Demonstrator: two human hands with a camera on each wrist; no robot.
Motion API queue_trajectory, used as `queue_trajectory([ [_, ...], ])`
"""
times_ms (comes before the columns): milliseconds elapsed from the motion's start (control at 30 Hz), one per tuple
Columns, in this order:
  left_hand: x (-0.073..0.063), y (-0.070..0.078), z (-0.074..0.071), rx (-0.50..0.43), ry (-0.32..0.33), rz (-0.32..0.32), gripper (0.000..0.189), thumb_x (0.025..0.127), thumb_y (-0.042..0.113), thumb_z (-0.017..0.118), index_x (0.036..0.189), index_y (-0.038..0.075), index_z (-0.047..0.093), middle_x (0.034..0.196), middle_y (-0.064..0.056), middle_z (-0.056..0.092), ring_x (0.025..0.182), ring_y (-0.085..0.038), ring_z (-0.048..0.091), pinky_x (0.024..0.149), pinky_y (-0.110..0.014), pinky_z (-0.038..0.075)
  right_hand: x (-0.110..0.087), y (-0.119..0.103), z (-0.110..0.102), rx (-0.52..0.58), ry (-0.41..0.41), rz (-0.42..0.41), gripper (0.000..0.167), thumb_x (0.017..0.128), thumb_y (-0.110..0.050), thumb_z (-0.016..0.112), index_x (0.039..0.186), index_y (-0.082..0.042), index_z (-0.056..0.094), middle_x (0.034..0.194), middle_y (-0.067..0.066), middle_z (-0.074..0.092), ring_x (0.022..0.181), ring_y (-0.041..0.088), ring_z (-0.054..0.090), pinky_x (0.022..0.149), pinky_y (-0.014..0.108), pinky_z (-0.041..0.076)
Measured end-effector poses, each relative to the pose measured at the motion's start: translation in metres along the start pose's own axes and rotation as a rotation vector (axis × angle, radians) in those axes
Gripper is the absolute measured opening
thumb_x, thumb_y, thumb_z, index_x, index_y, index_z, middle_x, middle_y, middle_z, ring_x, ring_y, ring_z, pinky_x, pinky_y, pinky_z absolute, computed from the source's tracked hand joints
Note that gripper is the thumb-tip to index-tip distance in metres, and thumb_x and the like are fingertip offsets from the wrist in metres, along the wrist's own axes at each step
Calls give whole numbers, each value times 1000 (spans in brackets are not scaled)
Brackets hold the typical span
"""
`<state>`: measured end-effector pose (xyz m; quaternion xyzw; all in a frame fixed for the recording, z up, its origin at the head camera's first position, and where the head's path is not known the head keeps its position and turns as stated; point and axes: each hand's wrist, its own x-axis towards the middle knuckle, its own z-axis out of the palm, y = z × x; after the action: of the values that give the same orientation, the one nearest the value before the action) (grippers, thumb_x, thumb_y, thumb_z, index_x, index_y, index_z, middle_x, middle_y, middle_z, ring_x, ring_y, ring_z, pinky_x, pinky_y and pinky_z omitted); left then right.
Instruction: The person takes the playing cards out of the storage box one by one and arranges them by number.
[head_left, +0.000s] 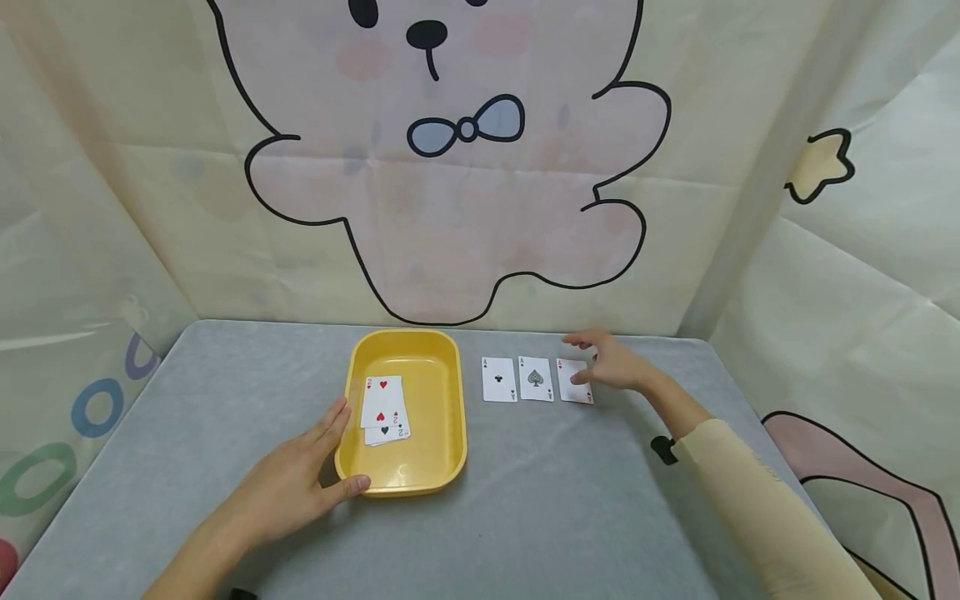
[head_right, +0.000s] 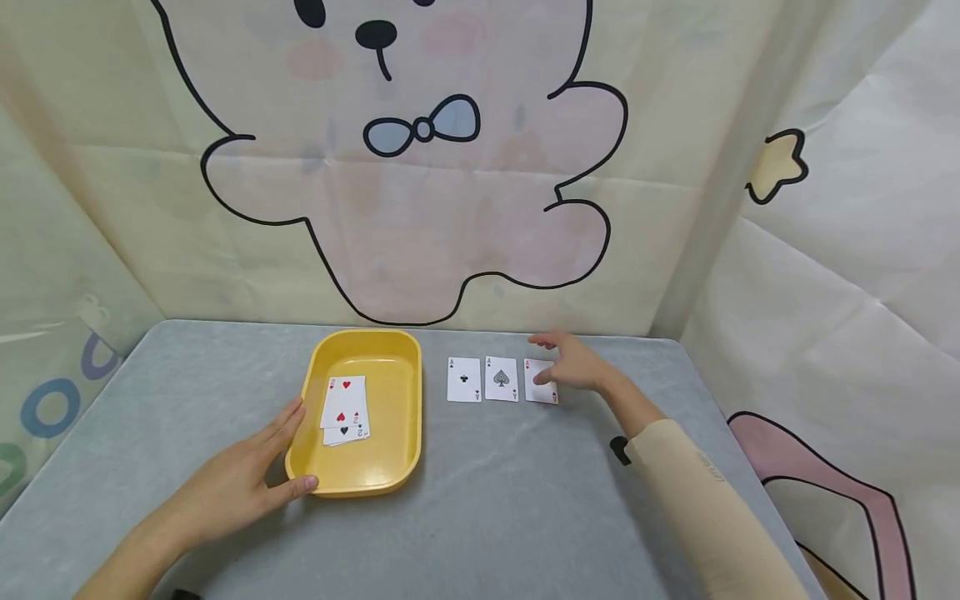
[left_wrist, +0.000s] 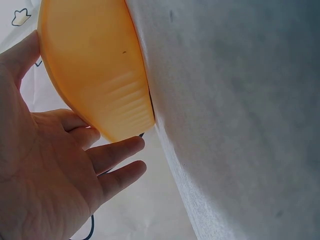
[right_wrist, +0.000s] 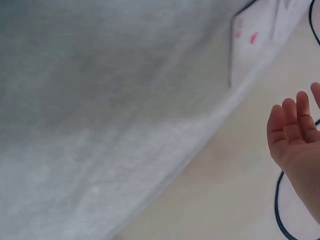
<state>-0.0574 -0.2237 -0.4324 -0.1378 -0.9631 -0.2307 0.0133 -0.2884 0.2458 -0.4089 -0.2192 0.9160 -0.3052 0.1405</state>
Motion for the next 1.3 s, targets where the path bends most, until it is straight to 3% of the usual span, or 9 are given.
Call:
queue_trajectory([
  [233, 1, 1, -1, 3, -4, -2, 103, 93, 70, 66, 165, 6, 30, 171, -10, 27, 138, -43, 53, 104, -61, 48, 0, -16, -4, 45, 79, -66, 63, 87, -14, 79, 145, 0, 58, 145, 25, 55, 132, 45, 49, 108, 60, 43],
  [700, 2, 1, -2, 3, -19, -5, 104, 93, 70, 65, 166, 7, 28, 172, -11, 26, 140, -43, 51, 104, -61, 48, 1, -64, 9, 87, 122, -170, 63, 93, -16, 78, 150, -5, 54, 151, 14, 55, 136, 37, 53, 109, 53, 46],
  [967, 4, 1, -2, -7, -23, -7, 104, 92, 70, 66, 166, 7, 28, 172, -10, 25, 141, -44, 50, 105, -62, 47, 8, -87, 25, 113, 125, -227, 67, 94, -17, 78, 154, -6, 48, 149, 14, 57, 136, 35, 53, 109, 50, 46],
  [1133, 3, 1, -3, -4, -22, -6, 104, 92, 69, 66, 165, 6, 29, 172, -11, 27, 140, -44, 50, 104, -62, 47, 12, -106, 40, 116, 116, -212, 67, 95, -22, 78, 155, -11, 49, 148, 9, 58, 133, 31, 55, 109, 51, 46],
  [1300, 3, 0, -2, -2, -20, -1, 104, 92, 69, 67, 165, 6, 29, 172, -11, 26, 140, -44, 50, 104, -62, 47, 19, -121, 56, 126, 116, -260, 63, 95, -22, 77, 152, -8, 52, 146, 9, 60, 132, 33, 56, 109, 51, 47],
])
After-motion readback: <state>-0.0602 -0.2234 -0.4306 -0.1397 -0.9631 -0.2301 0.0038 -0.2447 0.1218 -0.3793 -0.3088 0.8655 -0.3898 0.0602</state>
